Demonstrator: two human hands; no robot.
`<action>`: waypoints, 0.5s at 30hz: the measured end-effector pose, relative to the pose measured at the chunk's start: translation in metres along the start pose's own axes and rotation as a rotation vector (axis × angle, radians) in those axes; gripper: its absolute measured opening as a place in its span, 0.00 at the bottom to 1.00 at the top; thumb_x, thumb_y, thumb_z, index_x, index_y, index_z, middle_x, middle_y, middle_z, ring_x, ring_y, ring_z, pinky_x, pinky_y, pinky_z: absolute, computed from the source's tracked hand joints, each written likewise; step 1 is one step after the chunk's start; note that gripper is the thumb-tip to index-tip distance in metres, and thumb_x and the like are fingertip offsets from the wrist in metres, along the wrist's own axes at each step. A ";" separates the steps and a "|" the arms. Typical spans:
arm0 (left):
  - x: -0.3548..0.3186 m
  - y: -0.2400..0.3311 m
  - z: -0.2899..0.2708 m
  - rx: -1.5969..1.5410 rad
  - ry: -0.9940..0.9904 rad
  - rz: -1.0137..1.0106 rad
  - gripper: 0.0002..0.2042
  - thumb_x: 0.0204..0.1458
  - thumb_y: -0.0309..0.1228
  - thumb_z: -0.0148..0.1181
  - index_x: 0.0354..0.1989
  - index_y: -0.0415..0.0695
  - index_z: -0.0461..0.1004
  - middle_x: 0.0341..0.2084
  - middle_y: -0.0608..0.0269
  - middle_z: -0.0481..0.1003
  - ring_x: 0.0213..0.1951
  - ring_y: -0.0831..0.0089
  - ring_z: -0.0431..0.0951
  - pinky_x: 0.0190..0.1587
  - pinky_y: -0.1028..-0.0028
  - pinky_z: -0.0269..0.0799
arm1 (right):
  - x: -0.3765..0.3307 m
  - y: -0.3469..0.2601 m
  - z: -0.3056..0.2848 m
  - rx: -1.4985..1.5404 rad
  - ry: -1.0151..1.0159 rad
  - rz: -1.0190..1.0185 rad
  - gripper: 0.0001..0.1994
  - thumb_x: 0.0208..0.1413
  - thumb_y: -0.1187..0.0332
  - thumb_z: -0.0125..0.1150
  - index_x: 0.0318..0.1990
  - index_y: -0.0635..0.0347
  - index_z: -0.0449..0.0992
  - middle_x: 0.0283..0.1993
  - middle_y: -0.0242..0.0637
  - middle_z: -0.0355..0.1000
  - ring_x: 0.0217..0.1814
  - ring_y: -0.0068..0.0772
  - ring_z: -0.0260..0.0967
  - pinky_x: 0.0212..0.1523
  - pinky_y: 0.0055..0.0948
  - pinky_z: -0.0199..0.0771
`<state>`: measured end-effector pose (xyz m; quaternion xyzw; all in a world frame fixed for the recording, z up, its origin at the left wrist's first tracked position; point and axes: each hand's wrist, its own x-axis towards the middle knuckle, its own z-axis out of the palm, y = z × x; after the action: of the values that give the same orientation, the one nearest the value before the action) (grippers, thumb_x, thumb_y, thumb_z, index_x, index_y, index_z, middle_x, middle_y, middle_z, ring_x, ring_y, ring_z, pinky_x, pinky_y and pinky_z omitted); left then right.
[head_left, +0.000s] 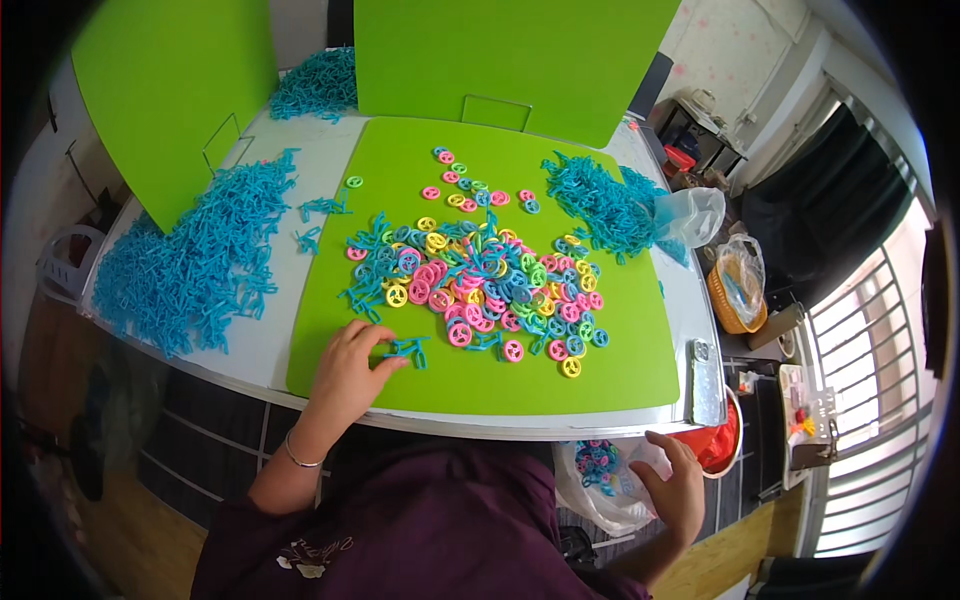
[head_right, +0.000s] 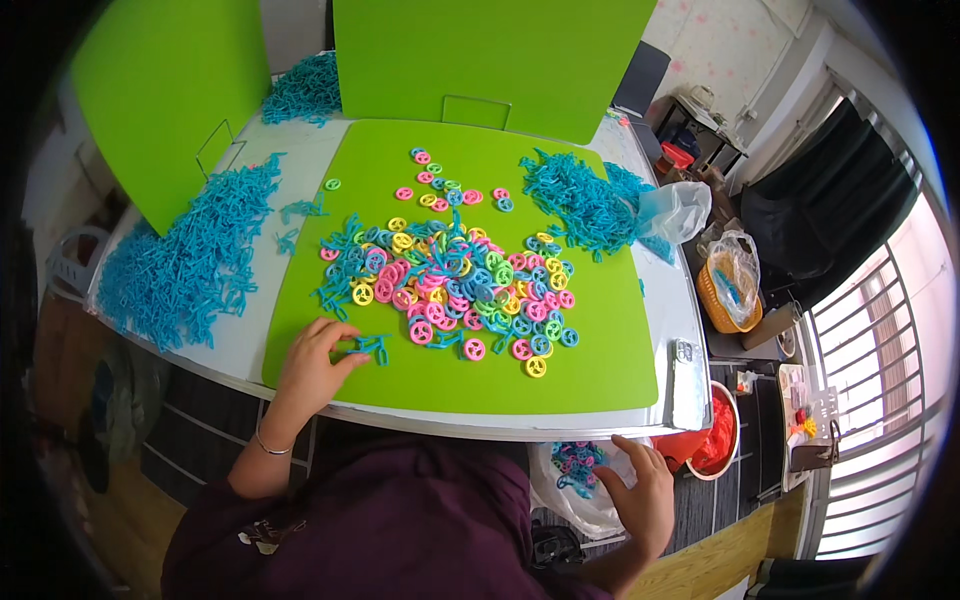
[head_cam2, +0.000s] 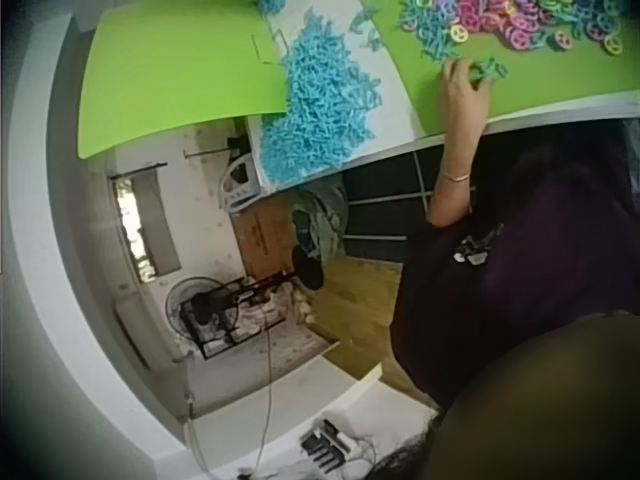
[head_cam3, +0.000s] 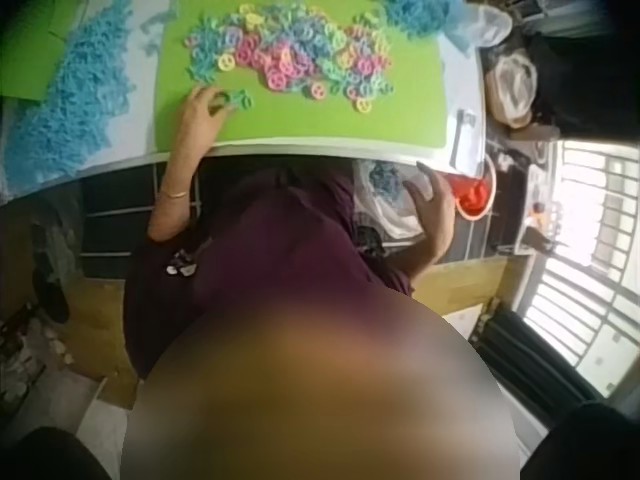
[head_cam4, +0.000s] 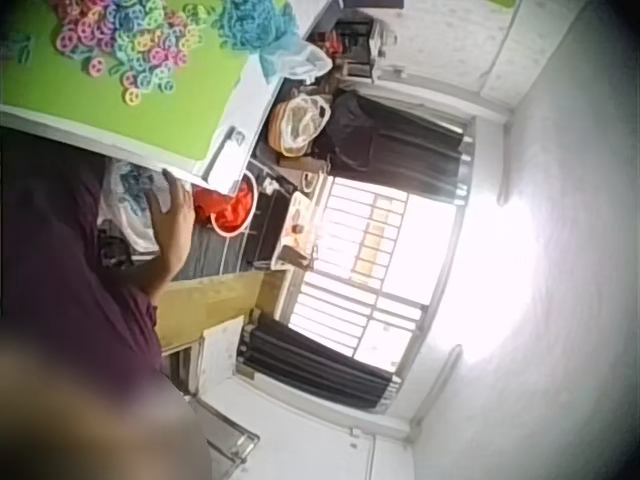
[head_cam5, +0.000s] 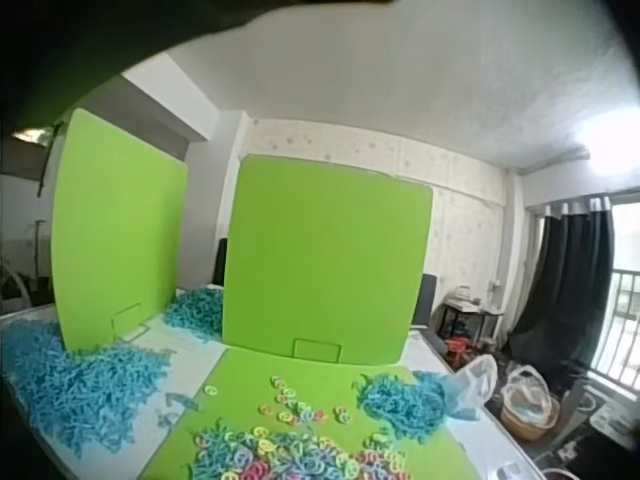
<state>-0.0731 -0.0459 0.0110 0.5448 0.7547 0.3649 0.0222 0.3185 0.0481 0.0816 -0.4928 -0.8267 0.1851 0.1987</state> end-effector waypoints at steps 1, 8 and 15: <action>0.001 0.003 0.002 -0.083 -0.028 -0.076 0.17 0.40 0.31 0.68 0.40 0.42 0.74 0.32 0.61 0.72 0.36 0.63 0.74 0.40 0.67 0.71 | -0.001 -0.004 0.004 -0.099 0.090 -0.006 0.19 0.38 0.75 0.69 0.42 0.63 0.76 0.39 0.42 0.76 0.43 0.40 0.74 0.46 0.33 0.71; 0.000 0.041 0.014 -0.167 -0.080 0.350 0.18 0.39 0.27 0.68 0.42 0.46 0.75 0.31 0.62 0.74 0.33 0.63 0.75 0.38 0.69 0.72 | 0.039 -0.089 0.083 0.499 0.128 -0.342 0.18 0.42 0.73 0.70 0.44 0.63 0.76 0.40 0.42 0.76 0.45 0.36 0.74 0.47 0.30 0.71; 0.025 0.063 0.016 -0.313 -0.126 0.414 0.15 0.41 0.27 0.65 0.41 0.47 0.77 0.35 0.61 0.72 0.41 0.63 0.72 0.44 0.68 0.69 | 0.065 -0.087 0.125 0.762 -0.192 -0.054 0.13 0.51 0.73 0.64 0.44 0.67 0.76 0.35 0.35 0.76 0.38 0.20 0.71 0.41 0.21 0.71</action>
<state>-0.0250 -0.0079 0.0443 0.6993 0.5586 0.4392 0.0779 0.1621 0.0532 0.0279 -0.3424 -0.7263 0.5185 0.2939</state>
